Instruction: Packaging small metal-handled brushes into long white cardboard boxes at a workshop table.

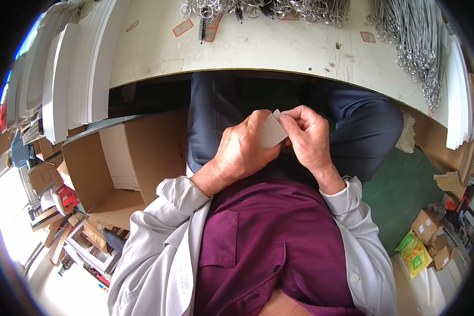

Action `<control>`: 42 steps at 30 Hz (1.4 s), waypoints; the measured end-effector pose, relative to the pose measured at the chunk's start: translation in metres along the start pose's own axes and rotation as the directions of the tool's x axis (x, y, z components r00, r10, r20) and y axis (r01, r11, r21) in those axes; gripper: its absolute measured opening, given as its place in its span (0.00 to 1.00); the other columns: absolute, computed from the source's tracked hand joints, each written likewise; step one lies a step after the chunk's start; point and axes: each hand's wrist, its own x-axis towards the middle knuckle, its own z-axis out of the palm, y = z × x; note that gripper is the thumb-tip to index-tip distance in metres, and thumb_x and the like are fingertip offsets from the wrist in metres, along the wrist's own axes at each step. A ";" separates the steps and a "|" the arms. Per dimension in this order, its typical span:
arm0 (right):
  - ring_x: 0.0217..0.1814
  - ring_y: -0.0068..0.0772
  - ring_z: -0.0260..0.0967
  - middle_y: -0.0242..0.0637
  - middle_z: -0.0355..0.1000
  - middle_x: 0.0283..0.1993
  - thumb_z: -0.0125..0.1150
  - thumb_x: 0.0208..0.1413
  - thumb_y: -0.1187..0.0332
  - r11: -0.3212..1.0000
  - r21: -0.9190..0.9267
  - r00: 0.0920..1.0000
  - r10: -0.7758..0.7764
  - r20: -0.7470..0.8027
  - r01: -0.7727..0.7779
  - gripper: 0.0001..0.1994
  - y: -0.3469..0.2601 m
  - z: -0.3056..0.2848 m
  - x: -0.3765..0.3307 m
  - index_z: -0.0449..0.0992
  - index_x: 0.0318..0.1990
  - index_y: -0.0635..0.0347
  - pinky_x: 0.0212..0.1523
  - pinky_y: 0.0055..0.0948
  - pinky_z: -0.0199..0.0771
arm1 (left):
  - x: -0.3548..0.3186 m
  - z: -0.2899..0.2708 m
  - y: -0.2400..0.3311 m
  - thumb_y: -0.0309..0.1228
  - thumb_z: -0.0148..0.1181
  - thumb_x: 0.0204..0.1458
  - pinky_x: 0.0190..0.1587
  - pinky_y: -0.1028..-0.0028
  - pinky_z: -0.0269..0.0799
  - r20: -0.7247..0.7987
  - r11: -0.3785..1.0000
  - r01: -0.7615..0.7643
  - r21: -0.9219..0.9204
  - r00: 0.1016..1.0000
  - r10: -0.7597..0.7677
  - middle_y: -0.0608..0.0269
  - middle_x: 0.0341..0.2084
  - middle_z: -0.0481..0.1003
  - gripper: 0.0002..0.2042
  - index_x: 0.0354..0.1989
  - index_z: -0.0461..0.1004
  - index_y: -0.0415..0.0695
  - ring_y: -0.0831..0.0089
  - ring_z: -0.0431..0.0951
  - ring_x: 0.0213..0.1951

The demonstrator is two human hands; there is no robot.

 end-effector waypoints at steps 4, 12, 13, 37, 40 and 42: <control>0.27 0.12 0.71 0.31 0.79 0.26 0.66 0.65 0.71 0.992 -0.059 0.994 -0.110 -0.026 0.109 0.07 0.001 0.003 -0.003 0.80 0.36 0.67 0.27 0.21 0.71 | 0.000 -0.001 0.000 0.32 0.77 0.45 0.41 0.58 0.84 -0.009 1.000 -0.019 0.012 1.000 0.019 0.44 0.38 0.82 0.29 0.55 0.70 0.38 0.48 0.86 0.40; 0.30 0.13 0.72 0.32 0.79 0.27 0.66 0.66 0.68 0.935 -0.257 0.964 -0.262 -0.036 0.245 0.10 -0.002 0.011 -0.005 0.82 0.38 0.68 0.31 0.20 0.73 | 0.003 -0.006 -0.001 0.33 0.75 0.47 0.40 0.57 0.83 -0.051 1.000 0.007 0.021 0.999 -0.006 0.44 0.38 0.82 0.28 0.55 0.69 0.39 0.46 0.85 0.39; 0.31 0.14 0.73 0.34 0.80 0.28 0.67 0.66 0.67 0.960 -0.164 0.972 -0.233 -0.030 0.225 0.10 -0.002 0.012 -0.006 0.83 0.43 0.67 0.32 0.21 0.74 | 0.004 -0.007 0.000 0.35 0.74 0.47 0.39 0.56 0.83 -0.066 0.999 0.026 0.030 0.998 -0.024 0.45 0.38 0.82 0.27 0.54 0.69 0.39 0.46 0.85 0.39; 0.30 0.34 0.71 0.44 0.79 0.35 0.71 0.58 0.72 0.703 -0.386 0.798 -0.568 0.202 0.598 0.22 -0.002 0.019 -0.012 0.79 0.60 0.64 0.36 0.32 0.75 | -0.005 -0.013 -0.008 0.31 0.72 0.46 0.41 0.55 0.83 -0.081 0.998 0.045 -0.039 0.996 -0.048 0.42 0.38 0.82 0.27 0.55 0.69 0.40 0.44 0.85 0.40; 0.29 0.39 0.72 0.45 0.78 0.32 0.69 0.56 0.75 0.790 -0.354 0.863 -0.486 0.135 0.501 0.21 -0.003 0.020 -0.013 0.79 0.58 0.66 0.33 0.34 0.74 | -0.004 -0.008 -0.006 0.32 0.72 0.46 0.40 0.55 0.83 -0.131 0.999 0.034 -0.028 0.991 -0.037 0.43 0.37 0.82 0.26 0.54 0.70 0.41 0.44 0.84 0.39; 0.36 0.27 0.80 0.45 0.82 0.39 0.66 0.61 0.76 0.873 -0.202 0.894 -0.446 0.036 0.444 0.15 0.004 0.023 -0.008 0.81 0.55 0.66 0.40 0.27 0.79 | -0.001 -0.007 -0.002 0.33 0.72 0.47 0.38 0.55 0.82 -0.143 0.999 -0.019 0.036 0.989 0.024 0.44 0.38 0.81 0.26 0.54 0.70 0.39 0.44 0.84 0.37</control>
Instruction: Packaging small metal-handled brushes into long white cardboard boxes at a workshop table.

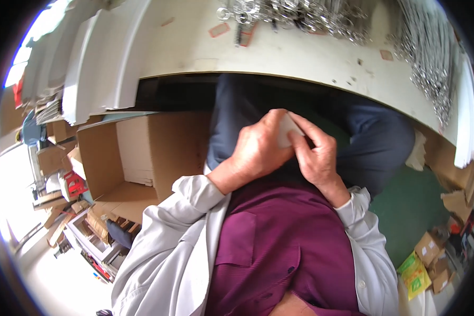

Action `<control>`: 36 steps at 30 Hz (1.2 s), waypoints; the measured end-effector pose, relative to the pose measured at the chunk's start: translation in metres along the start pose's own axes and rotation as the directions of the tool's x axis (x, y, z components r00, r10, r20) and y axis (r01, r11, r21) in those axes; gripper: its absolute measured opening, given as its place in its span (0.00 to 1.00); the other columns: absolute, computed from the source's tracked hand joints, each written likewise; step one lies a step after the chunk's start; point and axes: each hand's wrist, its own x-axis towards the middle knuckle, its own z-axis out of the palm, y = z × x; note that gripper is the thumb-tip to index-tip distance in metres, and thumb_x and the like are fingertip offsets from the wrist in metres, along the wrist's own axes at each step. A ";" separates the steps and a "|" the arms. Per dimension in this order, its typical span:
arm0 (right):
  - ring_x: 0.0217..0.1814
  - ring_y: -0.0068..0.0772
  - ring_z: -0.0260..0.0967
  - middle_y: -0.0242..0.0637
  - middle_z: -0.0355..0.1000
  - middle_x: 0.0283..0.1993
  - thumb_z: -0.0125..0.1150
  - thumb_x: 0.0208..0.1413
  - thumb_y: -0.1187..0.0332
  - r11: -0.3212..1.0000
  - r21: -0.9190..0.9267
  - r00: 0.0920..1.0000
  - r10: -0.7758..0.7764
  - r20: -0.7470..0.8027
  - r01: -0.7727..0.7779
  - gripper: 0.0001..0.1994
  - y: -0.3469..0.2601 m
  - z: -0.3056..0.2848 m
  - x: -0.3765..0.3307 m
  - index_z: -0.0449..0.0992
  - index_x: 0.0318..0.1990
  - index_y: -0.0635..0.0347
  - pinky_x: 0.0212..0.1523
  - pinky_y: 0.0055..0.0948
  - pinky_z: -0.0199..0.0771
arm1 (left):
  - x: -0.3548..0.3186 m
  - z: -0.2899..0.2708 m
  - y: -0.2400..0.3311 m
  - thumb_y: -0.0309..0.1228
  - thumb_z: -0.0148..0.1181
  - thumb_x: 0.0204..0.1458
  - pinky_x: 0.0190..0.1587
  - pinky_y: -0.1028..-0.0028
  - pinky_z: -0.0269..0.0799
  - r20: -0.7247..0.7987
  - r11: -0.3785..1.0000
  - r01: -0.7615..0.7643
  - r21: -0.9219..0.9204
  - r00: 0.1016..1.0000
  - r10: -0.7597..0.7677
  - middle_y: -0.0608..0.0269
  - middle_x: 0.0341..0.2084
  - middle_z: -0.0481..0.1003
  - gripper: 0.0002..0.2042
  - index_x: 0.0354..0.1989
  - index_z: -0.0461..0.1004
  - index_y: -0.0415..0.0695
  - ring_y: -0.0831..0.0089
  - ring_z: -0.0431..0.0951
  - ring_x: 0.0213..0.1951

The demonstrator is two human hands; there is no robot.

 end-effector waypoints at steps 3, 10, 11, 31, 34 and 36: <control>0.44 0.21 0.79 0.40 0.83 0.44 0.63 0.64 0.74 0.985 0.078 0.988 0.151 0.038 -0.153 0.15 -0.007 -0.010 0.004 0.80 0.57 0.66 0.45 0.25 0.79 | 0.003 -0.013 0.003 0.35 0.75 0.47 0.43 0.57 0.81 0.084 0.996 0.013 -0.089 0.996 -0.005 0.41 0.39 0.81 0.30 0.57 0.69 0.37 0.45 0.84 0.42; 0.46 0.20 0.78 0.38 0.82 0.46 0.63 0.67 0.72 0.974 0.178 0.990 0.142 -0.004 -0.139 0.14 -0.010 -0.026 0.024 0.79 0.57 0.68 0.46 0.22 0.78 | -0.017 -0.072 -0.021 0.34 0.74 0.53 0.38 0.72 0.74 0.424 0.894 0.379 -0.237 0.869 -0.256 0.58 0.33 0.80 0.17 0.46 0.79 0.37 0.77 0.77 0.34; 0.44 0.20 0.78 0.38 0.82 0.44 0.63 0.67 0.72 0.990 0.071 0.992 0.124 0.024 -0.126 0.14 -0.012 -0.027 0.027 0.79 0.57 0.68 0.44 0.22 0.78 | -0.021 -0.077 -0.024 0.34 0.74 0.54 0.38 0.72 0.74 0.420 0.883 0.382 -0.271 0.873 -0.249 0.59 0.32 0.79 0.17 0.46 0.79 0.37 0.78 0.76 0.33; 0.28 0.28 0.70 0.35 0.78 0.33 0.65 0.63 0.74 0.768 -0.531 0.859 -0.493 -0.136 0.357 0.04 -0.005 -0.042 0.103 0.83 0.41 0.62 0.28 0.27 0.69 | 0.027 -0.226 -0.046 0.33 0.68 0.55 0.43 0.54 0.77 -0.416 0.870 0.249 0.426 0.908 -0.055 0.39 0.33 0.80 0.14 0.46 0.78 0.39 0.40 0.81 0.39; 0.25 0.27 0.67 0.34 0.77 0.32 0.65 0.62 0.75 0.748 -0.550 0.845 -0.518 -0.132 0.372 0.03 -0.005 -0.044 0.103 0.82 0.41 0.62 0.26 0.26 0.67 | 0.043 -0.266 -0.052 0.35 0.68 0.56 0.44 0.54 0.78 -0.466 0.793 0.316 0.521 0.883 -0.045 0.40 0.32 0.81 0.15 0.48 0.79 0.40 0.42 0.83 0.40; 0.28 0.27 0.70 0.34 0.78 0.34 0.65 0.63 0.74 0.760 -0.555 0.868 -0.480 -0.127 0.339 0.04 -0.002 -0.047 0.101 0.82 0.42 0.62 0.29 0.26 0.70 | 0.055 -0.290 -0.069 0.36 0.67 0.56 0.45 0.54 0.79 -0.496 0.744 0.342 0.574 0.868 -0.016 0.41 0.34 0.82 0.16 0.49 0.80 0.41 0.43 0.83 0.41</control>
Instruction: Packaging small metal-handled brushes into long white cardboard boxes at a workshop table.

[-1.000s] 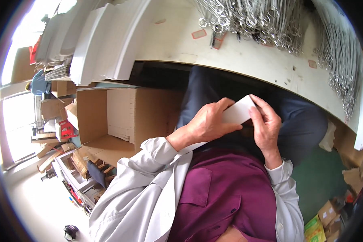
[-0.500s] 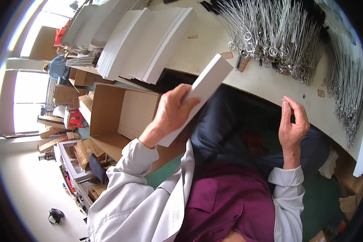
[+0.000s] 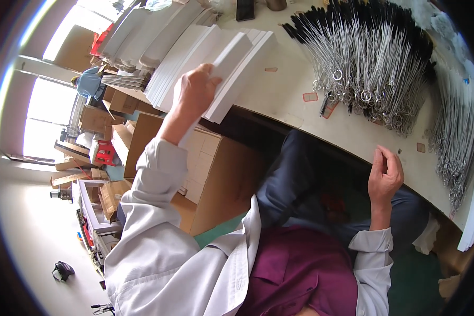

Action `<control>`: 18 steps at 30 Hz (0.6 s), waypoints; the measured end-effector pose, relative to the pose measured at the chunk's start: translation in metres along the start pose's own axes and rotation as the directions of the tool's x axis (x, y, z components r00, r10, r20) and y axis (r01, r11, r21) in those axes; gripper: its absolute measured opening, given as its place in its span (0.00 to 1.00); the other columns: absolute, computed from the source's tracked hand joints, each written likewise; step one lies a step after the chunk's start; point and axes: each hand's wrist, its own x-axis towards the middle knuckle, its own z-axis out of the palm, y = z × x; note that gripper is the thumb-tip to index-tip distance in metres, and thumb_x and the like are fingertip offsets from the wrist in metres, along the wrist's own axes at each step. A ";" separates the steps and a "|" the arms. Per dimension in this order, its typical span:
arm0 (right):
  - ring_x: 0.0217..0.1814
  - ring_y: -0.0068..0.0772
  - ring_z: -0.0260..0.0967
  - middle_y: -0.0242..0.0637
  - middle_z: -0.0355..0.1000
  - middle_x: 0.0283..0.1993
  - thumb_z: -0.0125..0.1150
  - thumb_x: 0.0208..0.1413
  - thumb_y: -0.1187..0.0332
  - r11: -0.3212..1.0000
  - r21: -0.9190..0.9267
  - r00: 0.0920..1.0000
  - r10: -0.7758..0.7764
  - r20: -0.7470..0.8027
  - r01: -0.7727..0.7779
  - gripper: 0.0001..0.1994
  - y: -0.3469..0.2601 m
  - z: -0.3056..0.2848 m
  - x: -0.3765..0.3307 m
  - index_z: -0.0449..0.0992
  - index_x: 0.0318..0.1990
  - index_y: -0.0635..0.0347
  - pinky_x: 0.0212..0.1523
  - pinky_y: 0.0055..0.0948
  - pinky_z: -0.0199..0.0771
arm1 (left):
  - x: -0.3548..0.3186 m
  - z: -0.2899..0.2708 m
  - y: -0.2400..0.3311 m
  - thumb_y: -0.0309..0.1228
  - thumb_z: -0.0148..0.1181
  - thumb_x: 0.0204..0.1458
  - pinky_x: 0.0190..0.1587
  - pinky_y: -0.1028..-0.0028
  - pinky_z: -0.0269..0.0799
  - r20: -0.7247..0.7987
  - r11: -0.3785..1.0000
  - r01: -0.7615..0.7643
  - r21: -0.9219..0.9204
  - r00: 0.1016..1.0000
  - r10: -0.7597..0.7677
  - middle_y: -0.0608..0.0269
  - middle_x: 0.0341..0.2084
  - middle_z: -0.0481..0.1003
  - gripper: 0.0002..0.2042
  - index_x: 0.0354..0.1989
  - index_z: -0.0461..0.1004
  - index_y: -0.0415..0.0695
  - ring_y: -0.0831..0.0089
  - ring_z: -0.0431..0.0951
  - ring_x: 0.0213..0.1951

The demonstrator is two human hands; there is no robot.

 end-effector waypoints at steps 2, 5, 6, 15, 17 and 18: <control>0.31 0.26 0.73 0.35 0.79 0.36 0.65 0.64 0.73 0.999 -0.018 0.999 0.038 0.030 -0.038 0.04 0.003 0.000 -0.002 0.82 0.43 0.62 0.31 0.25 0.73 | 0.020 0.008 -0.029 0.36 0.67 0.56 0.45 0.53 0.79 -0.011 0.999 -0.017 0.032 1.000 0.018 0.40 0.34 0.82 0.16 0.48 0.79 0.41 0.42 0.83 0.41; 0.30 0.24 0.72 0.34 0.79 0.36 0.66 0.64 0.73 0.999 -0.031 1.000 0.009 0.017 -0.008 0.04 0.004 0.005 -0.001 0.82 0.43 0.62 0.28 0.24 0.71 | 0.041 0.015 -0.056 0.37 0.67 0.56 0.45 0.51 0.79 -0.019 0.988 -0.024 0.151 0.999 0.027 0.39 0.34 0.82 0.15 0.46 0.79 0.40 0.41 0.83 0.41; 0.27 0.25 0.68 0.33 0.77 0.33 0.66 0.63 0.74 0.999 -0.030 1.000 -0.020 0.001 0.020 0.03 0.001 0.006 0.000 0.82 0.42 0.62 0.26 0.24 0.68 | 0.047 0.016 -0.061 0.37 0.67 0.56 0.44 0.50 0.78 -0.017 0.971 -0.018 0.237 1.000 0.023 0.39 0.34 0.82 0.15 0.45 0.79 0.39 0.40 0.83 0.40; 0.24 0.28 0.67 0.34 0.75 0.30 0.66 0.61 0.76 0.998 -0.036 0.998 -0.045 -0.035 0.044 0.03 -0.002 0.008 0.000 0.81 0.40 0.62 0.24 0.27 0.67 | 0.079 0.027 -0.089 0.39 0.70 0.54 0.55 0.56 0.76 -0.022 0.854 -0.058 0.517 0.996 0.081 0.48 0.45 0.78 0.16 0.45 0.80 0.41 0.52 0.78 0.53; 0.25 0.29 0.68 0.35 0.75 0.30 0.67 0.60 0.76 0.997 -0.058 0.998 -0.048 -0.038 0.046 0.03 -0.001 0.006 0.000 0.81 0.40 0.62 0.24 0.28 0.68 | 0.071 0.031 -0.081 0.39 0.71 0.53 0.55 0.55 0.76 -0.035 0.875 -0.083 0.476 0.993 0.113 0.47 0.45 0.78 0.17 0.46 0.79 0.41 0.50 0.78 0.52; 0.25 0.31 0.69 0.36 0.75 0.30 0.67 0.59 0.77 0.996 -0.049 0.996 -0.076 -0.054 0.073 0.03 -0.002 0.007 0.001 0.81 0.40 0.62 0.24 0.28 0.69 | 0.065 0.034 -0.076 0.38 0.71 0.53 0.55 0.55 0.75 -0.052 0.894 -0.103 0.435 0.989 0.139 0.47 0.46 0.78 0.19 0.48 0.79 0.41 0.48 0.78 0.52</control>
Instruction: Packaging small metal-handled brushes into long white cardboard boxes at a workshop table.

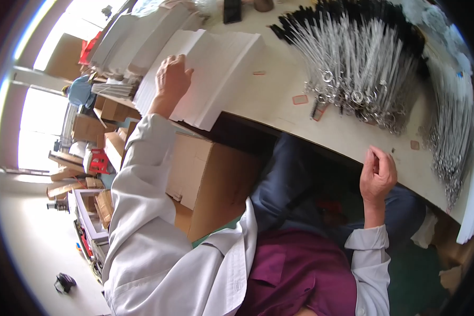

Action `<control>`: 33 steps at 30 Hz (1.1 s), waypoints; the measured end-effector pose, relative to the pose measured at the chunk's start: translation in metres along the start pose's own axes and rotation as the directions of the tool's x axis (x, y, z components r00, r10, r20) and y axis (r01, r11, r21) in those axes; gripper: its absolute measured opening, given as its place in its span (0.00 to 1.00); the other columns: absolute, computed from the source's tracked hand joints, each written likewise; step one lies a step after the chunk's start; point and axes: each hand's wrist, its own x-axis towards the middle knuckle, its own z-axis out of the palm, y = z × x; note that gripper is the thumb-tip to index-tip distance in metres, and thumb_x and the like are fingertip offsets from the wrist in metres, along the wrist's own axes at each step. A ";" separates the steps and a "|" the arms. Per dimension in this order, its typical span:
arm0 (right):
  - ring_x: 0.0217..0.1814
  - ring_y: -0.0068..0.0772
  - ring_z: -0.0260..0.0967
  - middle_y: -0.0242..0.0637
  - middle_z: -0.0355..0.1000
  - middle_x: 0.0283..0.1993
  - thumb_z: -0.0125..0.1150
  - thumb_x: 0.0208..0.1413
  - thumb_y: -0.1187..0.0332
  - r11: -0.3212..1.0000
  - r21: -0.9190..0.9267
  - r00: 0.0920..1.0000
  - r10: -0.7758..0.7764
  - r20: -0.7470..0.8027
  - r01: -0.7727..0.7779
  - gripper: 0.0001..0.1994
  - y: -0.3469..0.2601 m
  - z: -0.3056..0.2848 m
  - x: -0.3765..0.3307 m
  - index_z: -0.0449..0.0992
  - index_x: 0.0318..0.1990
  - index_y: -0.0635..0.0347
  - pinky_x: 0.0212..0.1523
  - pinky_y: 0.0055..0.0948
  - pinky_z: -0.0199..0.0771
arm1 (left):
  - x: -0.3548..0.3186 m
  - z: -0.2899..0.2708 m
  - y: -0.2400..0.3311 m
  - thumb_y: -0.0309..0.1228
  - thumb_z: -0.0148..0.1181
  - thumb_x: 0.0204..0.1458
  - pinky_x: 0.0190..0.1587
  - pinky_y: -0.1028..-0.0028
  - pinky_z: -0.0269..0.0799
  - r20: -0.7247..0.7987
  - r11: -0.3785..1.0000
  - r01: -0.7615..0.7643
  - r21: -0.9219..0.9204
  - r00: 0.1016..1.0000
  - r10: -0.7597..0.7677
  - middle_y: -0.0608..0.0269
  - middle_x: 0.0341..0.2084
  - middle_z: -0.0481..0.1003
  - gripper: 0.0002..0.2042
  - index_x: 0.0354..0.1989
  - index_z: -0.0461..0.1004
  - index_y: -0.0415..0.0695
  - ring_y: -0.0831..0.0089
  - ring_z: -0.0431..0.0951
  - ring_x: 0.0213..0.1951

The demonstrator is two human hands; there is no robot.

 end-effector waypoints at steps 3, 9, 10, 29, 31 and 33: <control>0.28 0.41 0.73 0.40 0.76 0.30 0.65 0.56 0.80 0.999 0.010 0.998 -0.039 -0.039 0.040 0.05 -0.004 0.001 0.006 0.81 0.39 0.62 0.28 0.35 0.73 | -0.009 -0.011 0.010 0.37 0.71 0.53 0.55 0.53 0.74 -0.192 0.987 -0.112 -0.116 0.977 0.089 0.44 0.47 0.79 0.20 0.52 0.78 0.41 0.45 0.78 0.52; 0.28 0.42 0.74 0.40 0.76 0.29 0.65 0.57 0.76 0.985 0.156 0.997 0.073 -0.006 -0.071 0.02 -0.003 -0.007 0.004 0.80 0.37 0.61 0.31 0.35 0.75 | -0.044 -0.067 0.134 0.32 0.68 0.57 0.50 0.61 0.78 -0.114 0.819 -0.161 -0.551 0.987 0.118 0.49 0.44 0.82 0.14 0.49 0.80 0.40 0.52 0.83 0.47; 0.25 0.36 0.72 0.38 0.74 0.27 0.66 0.58 0.75 0.953 0.259 0.987 0.160 0.007 -0.157 0.02 -0.006 -0.013 0.003 0.80 0.38 0.61 0.29 0.31 0.73 | -0.047 -0.060 0.151 0.31 0.67 0.58 0.50 0.62 0.78 -0.089 0.787 -0.149 -0.599 0.989 0.120 0.49 0.43 0.82 0.13 0.49 0.80 0.39 0.55 0.84 0.46; 0.74 0.56 0.57 0.53 0.63 0.70 0.68 0.54 0.68 0.212 -0.913 0.912 0.302 -0.278 -0.349 0.31 0.202 -0.352 -0.033 0.69 0.65 0.67 0.74 0.48 0.58 | -0.063 0.047 0.216 0.31 0.61 0.62 0.43 0.65 0.77 -0.166 0.645 -0.086 -0.759 0.984 -0.064 0.57 0.33 0.82 0.08 0.40 0.82 0.39 0.63 0.82 0.36; 0.75 0.54 0.57 0.52 0.63 0.71 0.68 0.54 0.68 0.164 -0.923 0.904 0.317 -0.286 -0.349 0.31 0.215 -0.366 -0.030 0.68 0.66 0.66 0.75 0.48 0.57 | -0.063 0.046 0.217 0.30 0.61 0.61 0.44 0.65 0.77 -0.156 0.659 -0.079 -0.748 0.986 -0.059 0.57 0.33 0.82 0.08 0.39 0.81 0.39 0.62 0.82 0.36; 0.75 0.50 0.57 0.48 0.64 0.71 0.68 0.55 0.68 0.147 -0.933 0.890 0.378 -0.254 -0.329 0.31 0.229 -0.375 -0.031 0.68 0.66 0.64 0.75 0.47 0.56 | -0.064 0.043 0.220 0.29 0.60 0.61 0.45 0.65 0.76 -0.137 0.683 -0.061 -0.728 0.989 -0.058 0.58 0.34 0.82 0.07 0.38 0.81 0.39 0.60 0.82 0.37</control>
